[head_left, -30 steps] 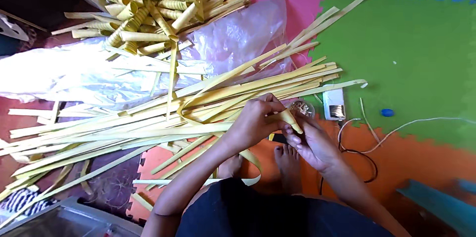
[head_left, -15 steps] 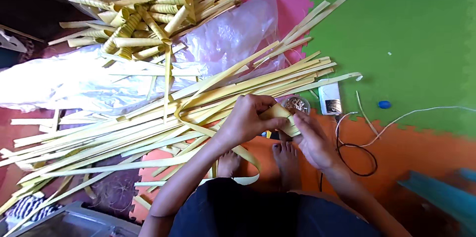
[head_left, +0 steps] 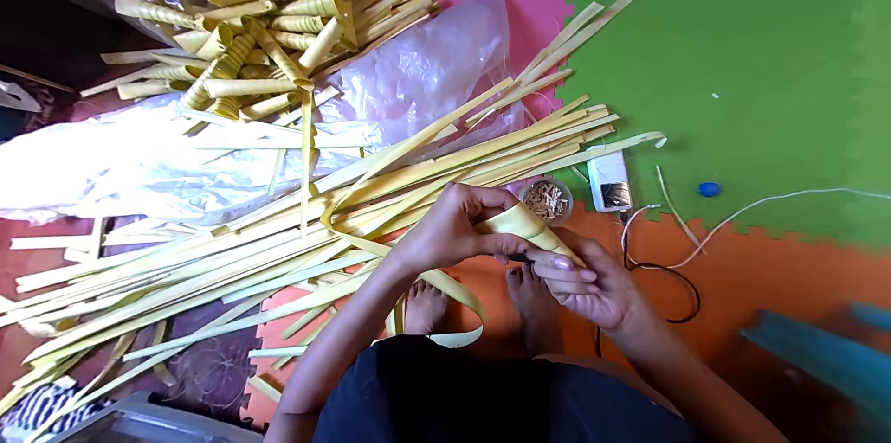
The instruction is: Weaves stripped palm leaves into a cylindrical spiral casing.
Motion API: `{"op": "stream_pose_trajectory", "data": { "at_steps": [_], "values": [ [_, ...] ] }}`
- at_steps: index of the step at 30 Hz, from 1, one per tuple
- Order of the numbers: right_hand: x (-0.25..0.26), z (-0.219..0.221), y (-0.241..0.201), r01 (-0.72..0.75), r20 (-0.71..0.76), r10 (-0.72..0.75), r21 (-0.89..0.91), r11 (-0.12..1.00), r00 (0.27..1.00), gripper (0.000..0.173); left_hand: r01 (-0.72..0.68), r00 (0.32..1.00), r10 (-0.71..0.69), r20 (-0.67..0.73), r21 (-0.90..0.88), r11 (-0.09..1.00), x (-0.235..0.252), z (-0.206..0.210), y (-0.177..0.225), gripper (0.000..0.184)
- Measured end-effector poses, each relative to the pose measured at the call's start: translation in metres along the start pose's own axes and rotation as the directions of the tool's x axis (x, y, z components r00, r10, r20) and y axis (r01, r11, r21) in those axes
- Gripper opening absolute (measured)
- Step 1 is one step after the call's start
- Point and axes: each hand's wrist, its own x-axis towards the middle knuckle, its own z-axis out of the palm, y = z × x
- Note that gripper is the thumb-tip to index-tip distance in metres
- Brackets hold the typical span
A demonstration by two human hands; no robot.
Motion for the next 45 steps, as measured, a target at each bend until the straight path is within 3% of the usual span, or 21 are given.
{"op": "stream_pose_trajectory", "data": {
  "at_steps": [2, 5, 6, 8, 10, 11, 14, 15, 18, 19, 21, 23, 24, 27, 28, 32, 35, 36, 40, 44, 45],
  "values": [
    [-0.001, -0.002, 0.006, 0.147, 0.022, -0.146, -0.260, 0.954, 0.989, 0.027, -0.009, 1.000, 0.009, -0.004, -0.026, 1.000, -0.001, -0.001, -0.002, 0.011],
    [0.004, -0.014, 0.017, 0.530, 0.304, -0.621, -0.820, 0.216, 0.723, 0.036, -0.012, 1.000, 0.010, -0.029, -0.060, 0.998, -0.003, -0.004, 0.000, 0.013],
    [0.002, -0.014, 0.017, 0.538, 0.283, -0.631, -0.803, 0.256, 0.722, 0.033, -0.008, 1.000, 0.007, -0.021, -0.066, 0.998, -0.004, -0.004, 0.000, 0.014],
    [-0.005, -0.003, 0.011, 0.330, 0.008, -0.372, -0.479, 0.813, 0.928, 0.032, 0.003, 1.000, -0.003, 0.004, -0.057, 0.998, -0.004, -0.005, 0.001, 0.016],
    [-0.007, -0.002, 0.006, 0.124, -0.021, -0.129, -0.157, 0.980, 0.991, 0.028, 0.006, 1.000, -0.006, 0.003, -0.042, 0.999, -0.005, -0.005, -0.001, 0.015],
    [-0.006, -0.004, 0.009, 0.222, -0.011, -0.241, -0.357, 0.907, 0.970, 0.032, 0.004, 1.000, -0.004, -0.007, -0.032, 0.999, -0.005, -0.006, -0.002, 0.015],
    [0.003, -0.022, 0.018, 0.510, 0.354, -0.648, -0.858, 0.062, 0.674, 0.034, 0.009, 0.999, -0.010, -0.033, -0.041, 0.999, -0.005, -0.007, -0.004, 0.015],
    [0.002, -0.023, 0.018, 0.513, 0.357, -0.664, -0.857, 0.046, 0.657, 0.031, 0.018, 0.999, -0.020, -0.030, -0.046, 0.999, -0.006, -0.007, -0.004, 0.016],
    [-0.008, -0.008, 0.012, 0.244, -0.063, -0.307, -0.466, 0.850, 0.950, 0.034, 0.051, 0.999, -0.051, 0.006, -0.067, 0.996, -0.007, -0.008, -0.004, 0.016],
    [-0.009, -0.009, 0.010, 0.176, -0.066, -0.207, -0.321, 0.931, 0.976, 0.034, 0.055, 0.998, -0.055, 0.009, -0.075, 0.996, -0.006, -0.007, -0.005, 0.015],
    [-0.007, -0.018, 0.016, 0.361, 0.044, -0.440, -0.649, 0.669, 0.897, 0.034, 0.055, 0.998, -0.055, 0.001, -0.080, 0.995, -0.005, -0.007, -0.006, 0.013],
    [-0.003, -0.032, 0.018, 0.492, 0.343, -0.624, -0.867, 0.078, 0.703, 0.037, 0.067, 0.998, -0.068, -0.003, -0.089, 0.994, -0.004, -0.009, -0.005, 0.013],
    [-0.003, -0.033, 0.018, 0.499, 0.355, -0.637, -0.865, 0.054, 0.684, 0.036, 0.084, 0.996, -0.084, 0.004, -0.091, 0.992, -0.004, -0.009, -0.003, 0.014],
    [-0.011, -0.019, 0.014, 0.303, -0.015, -0.358, -0.498, 0.812, 0.934, 0.035, 0.123, 0.992, -0.120, 0.029, -0.112, 0.986, -0.003, -0.009, -0.001, 0.018],
    [-0.011, -0.020, 0.015, 0.296, -0.028, -0.354, -0.491, 0.820, 0.935, 0.036, 0.119, 0.993, -0.117, 0.031, -0.118, 0.986, -0.003, -0.008, -0.003, 0.017],
    [-0.010, -0.041, 0.019, 0.487, 0.361, -0.639, -0.873, 0.026, 0.680, 0.037, 0.117, 0.993, -0.115, 0.021, -0.135, 0.984, -0.002, -0.010, -0.005, 0.017],
    [-0.019, -0.027, 0.017, 0.303, -0.029, -0.394, -0.587, 0.751, 0.919, 0.036, 0.139, 0.990, -0.135, 0.036, -0.116, 0.983, -0.001, -0.010, -0.003, 0.018],
    [-0.021, -0.026, 0.017, 0.269, -0.061, -0.351, -0.525, 0.807, 0.934, 0.038, 0.137, 0.990, -0.133, 0.035, -0.114, 0.984, 0.000, -0.010, -0.004, 0.018],
    [-0.017, -0.050, 0.021, 0.473, 0.384, -0.620, -0.881, -0.023, 0.684, 0.040, 0.133, 0.991, -0.132, 0.017, -0.112, 0.985, 0.001, -0.012, -0.004, 0.019],
    [-0.025, -0.035, 0.023, 0.339, 0.016, -0.414, -0.604, 0.722, 0.910, 0.039, 0.164, 0.986, -0.159, 0.048, -0.130, 0.978, 0.002, -0.013, -0.001, 0.019],
    [-0.025, -0.034, 0.025, 0.356, 0.024, -0.448, -0.647, 0.674, 0.894, 0.038, 0.173, 0.985, -0.169, 0.043, -0.130, 0.976, 0.002, -0.013, -0.001, 0.017]
  ]
}}
